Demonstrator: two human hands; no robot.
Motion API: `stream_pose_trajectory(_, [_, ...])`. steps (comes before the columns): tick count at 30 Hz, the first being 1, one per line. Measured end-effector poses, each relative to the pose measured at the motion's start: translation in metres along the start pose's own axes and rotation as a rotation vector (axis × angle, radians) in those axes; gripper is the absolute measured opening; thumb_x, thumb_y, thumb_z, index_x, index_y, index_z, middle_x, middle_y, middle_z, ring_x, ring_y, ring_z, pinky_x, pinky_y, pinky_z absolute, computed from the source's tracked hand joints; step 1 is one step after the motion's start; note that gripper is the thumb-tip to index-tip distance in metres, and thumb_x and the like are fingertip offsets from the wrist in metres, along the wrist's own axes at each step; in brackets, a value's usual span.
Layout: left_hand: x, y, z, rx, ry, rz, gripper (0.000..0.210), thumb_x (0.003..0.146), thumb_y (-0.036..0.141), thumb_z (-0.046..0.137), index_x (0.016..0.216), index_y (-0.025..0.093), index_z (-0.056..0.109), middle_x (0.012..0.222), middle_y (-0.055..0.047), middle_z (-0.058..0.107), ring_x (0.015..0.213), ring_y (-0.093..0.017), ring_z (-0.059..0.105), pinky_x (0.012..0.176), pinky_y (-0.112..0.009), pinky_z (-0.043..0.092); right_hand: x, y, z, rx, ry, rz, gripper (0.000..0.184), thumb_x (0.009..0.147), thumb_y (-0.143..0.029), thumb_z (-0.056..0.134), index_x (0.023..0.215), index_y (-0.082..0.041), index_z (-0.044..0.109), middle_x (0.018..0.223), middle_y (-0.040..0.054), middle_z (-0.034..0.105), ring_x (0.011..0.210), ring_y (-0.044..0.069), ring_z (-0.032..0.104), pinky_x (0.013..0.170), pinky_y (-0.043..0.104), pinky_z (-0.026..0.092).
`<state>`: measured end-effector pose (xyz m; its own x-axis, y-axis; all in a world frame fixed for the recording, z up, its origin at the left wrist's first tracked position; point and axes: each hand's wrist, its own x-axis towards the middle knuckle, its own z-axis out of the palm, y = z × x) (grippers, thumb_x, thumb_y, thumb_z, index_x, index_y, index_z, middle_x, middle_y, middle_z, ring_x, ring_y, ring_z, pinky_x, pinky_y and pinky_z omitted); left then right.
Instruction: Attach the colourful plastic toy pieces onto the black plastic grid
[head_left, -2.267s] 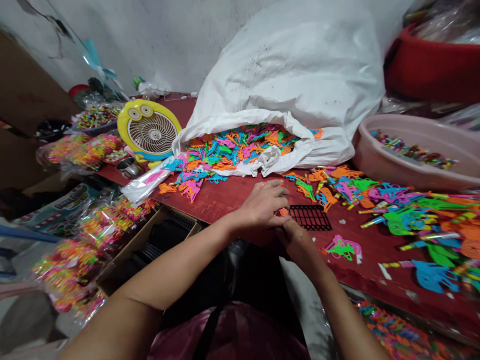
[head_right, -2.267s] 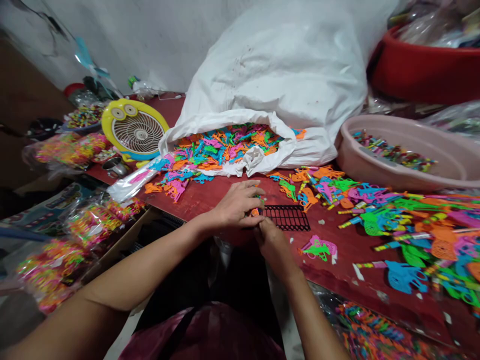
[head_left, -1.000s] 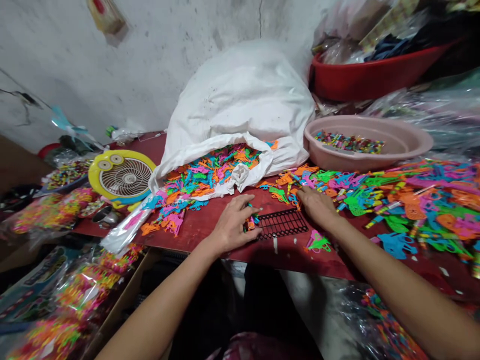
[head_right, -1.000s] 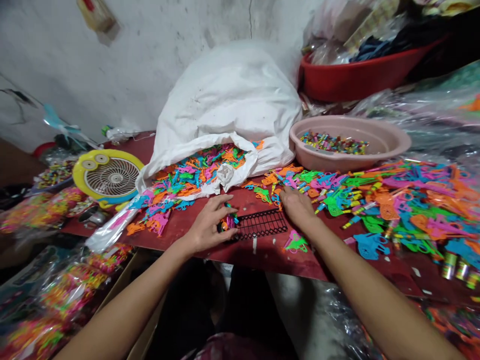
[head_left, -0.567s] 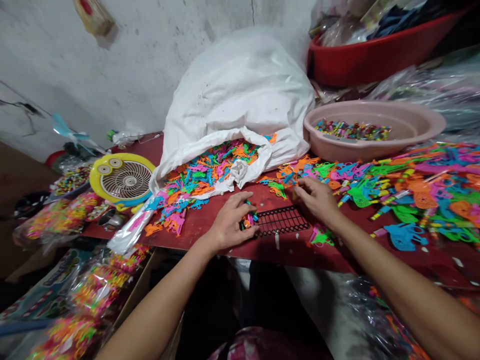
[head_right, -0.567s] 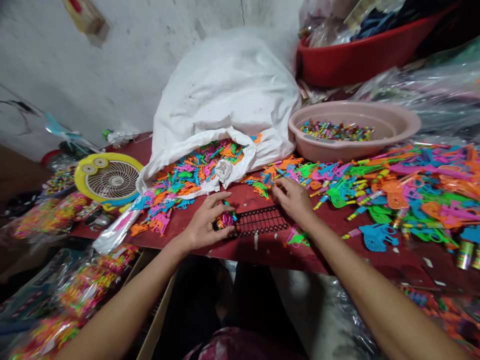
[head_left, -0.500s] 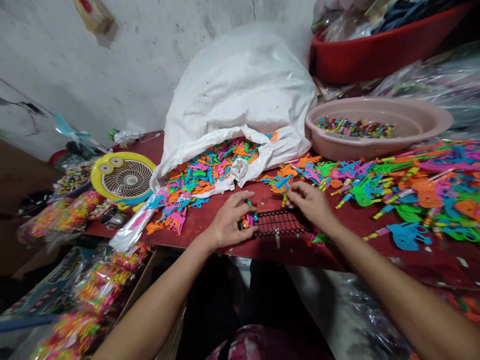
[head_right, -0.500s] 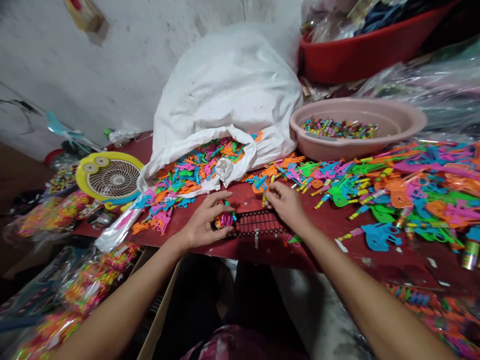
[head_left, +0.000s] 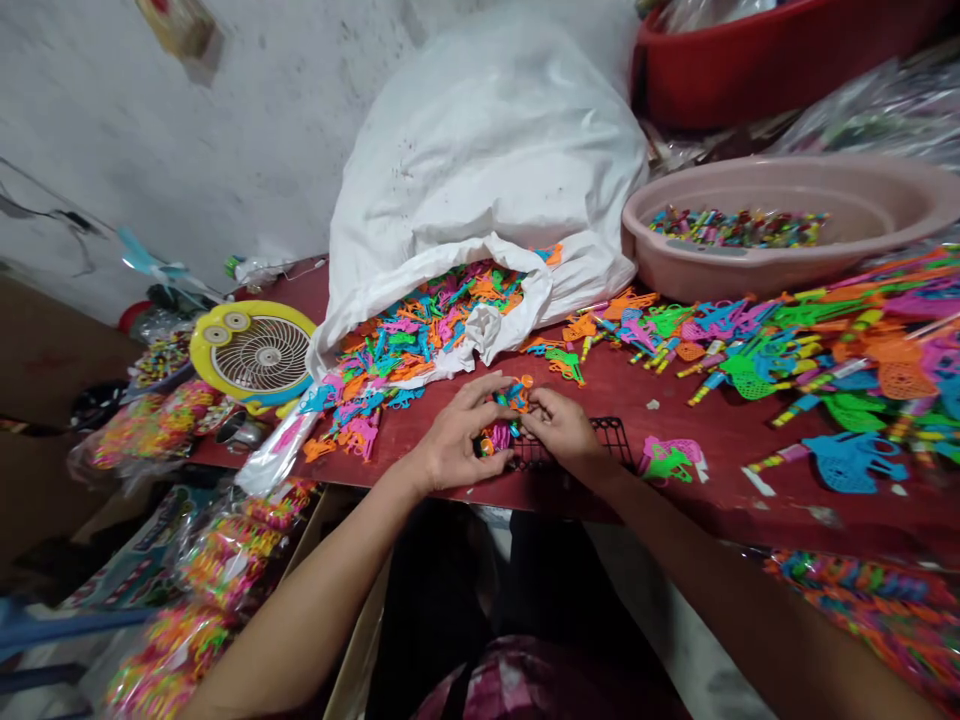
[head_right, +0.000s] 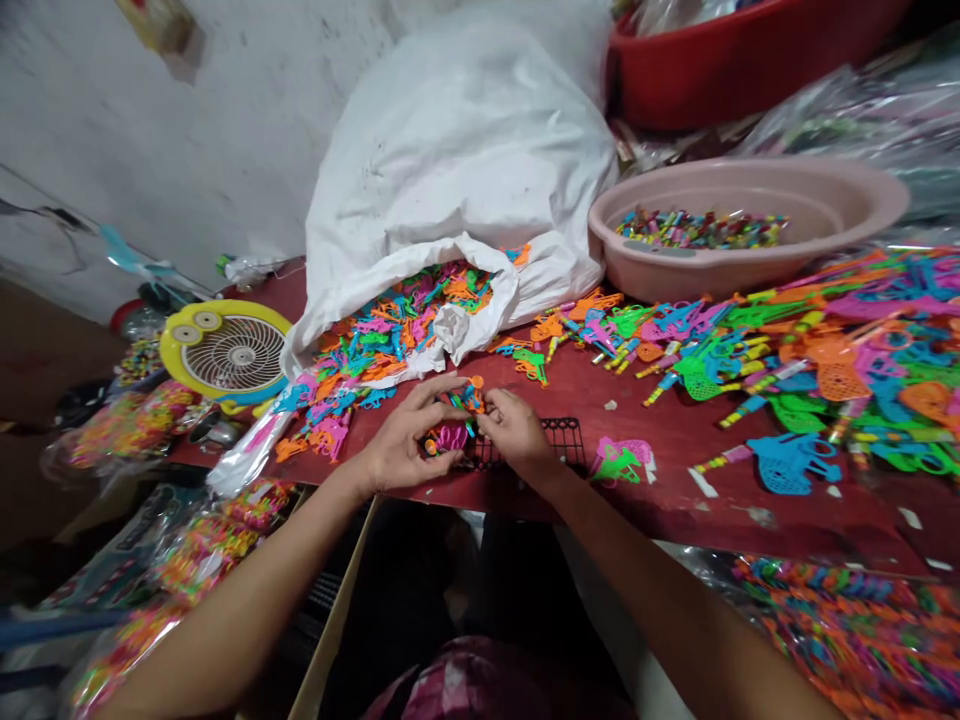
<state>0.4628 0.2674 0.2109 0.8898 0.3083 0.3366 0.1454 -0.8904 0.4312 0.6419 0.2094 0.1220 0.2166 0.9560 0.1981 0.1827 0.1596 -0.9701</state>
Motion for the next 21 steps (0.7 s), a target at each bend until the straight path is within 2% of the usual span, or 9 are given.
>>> stream_pose_trajectory(5, [-0.002,-0.001,0.002,0.001,0.016,-0.016,0.049,0.074,0.024,0.07,0.121,0.022,0.056,0.147,-0.011,0.04,0.139,-0.03,0.036,0.114,-0.05,0.036,-0.002,0.005,0.003,-0.119,-0.029,-0.03,0.004,0.075,-0.024,0.052,0.073,-0.021,0.05,0.058,-0.0057,0.042,0.053,0.011,0.039,0.051,0.024,0.031])
stream_pose_trajectory(9, [-0.004,-0.003,0.004,-0.006,0.054,-0.028,0.063,0.072,0.027,0.073,0.128,0.021,0.046,0.146,-0.014,0.041,0.138,-0.031,0.038,0.112,-0.053,0.037,-0.003,0.002,0.0,-0.285,-0.054,-0.124,0.021,0.08,-0.025,0.051,0.062,-0.021,0.042,0.06,-0.0035,0.04,0.059,0.013,0.039,0.056,0.026,0.029])
stream_pose_trajectory(13, [-0.005,-0.004,0.004,-0.011,0.068,-0.04,0.069,0.071,0.027,0.074,0.131,0.021,0.042,0.146,-0.015,0.041,0.137,-0.031,0.039,0.111,-0.052,0.038,0.001,-0.005,-0.003,-0.387,-0.069,-0.178,0.02,0.081,-0.022,0.052,0.063,-0.02,0.043,0.065,-0.0017,0.045,0.062,0.013,0.041,0.06,0.027,0.03])
stream_pose_trajectory(17, [-0.004,-0.004,0.002,0.004,0.053,0.007,0.072,0.075,0.029,0.071,0.138,0.02,0.038,0.146,-0.016,0.041,0.139,-0.031,0.036,0.114,-0.053,0.035,0.006,-0.003,-0.008,-0.316,-0.125,-0.113,0.017,0.078,-0.022,0.053,0.062,-0.02,0.048,0.063,-0.0016,0.049,0.06,0.012,0.045,0.058,0.025,0.032])
stream_pose_trajectory(21, [-0.003,-0.004,0.0,0.012,0.039,0.019,0.07,0.077,0.029,0.07,0.138,0.02,0.038,0.147,-0.016,0.041,0.14,-0.032,0.035,0.114,-0.054,0.034,0.007,0.002,-0.01,-0.178,-0.174,0.007,0.018,0.078,-0.03,0.057,0.064,-0.019,0.054,0.059,-0.0023,0.053,0.055,0.012,0.048,0.052,0.023,0.033])
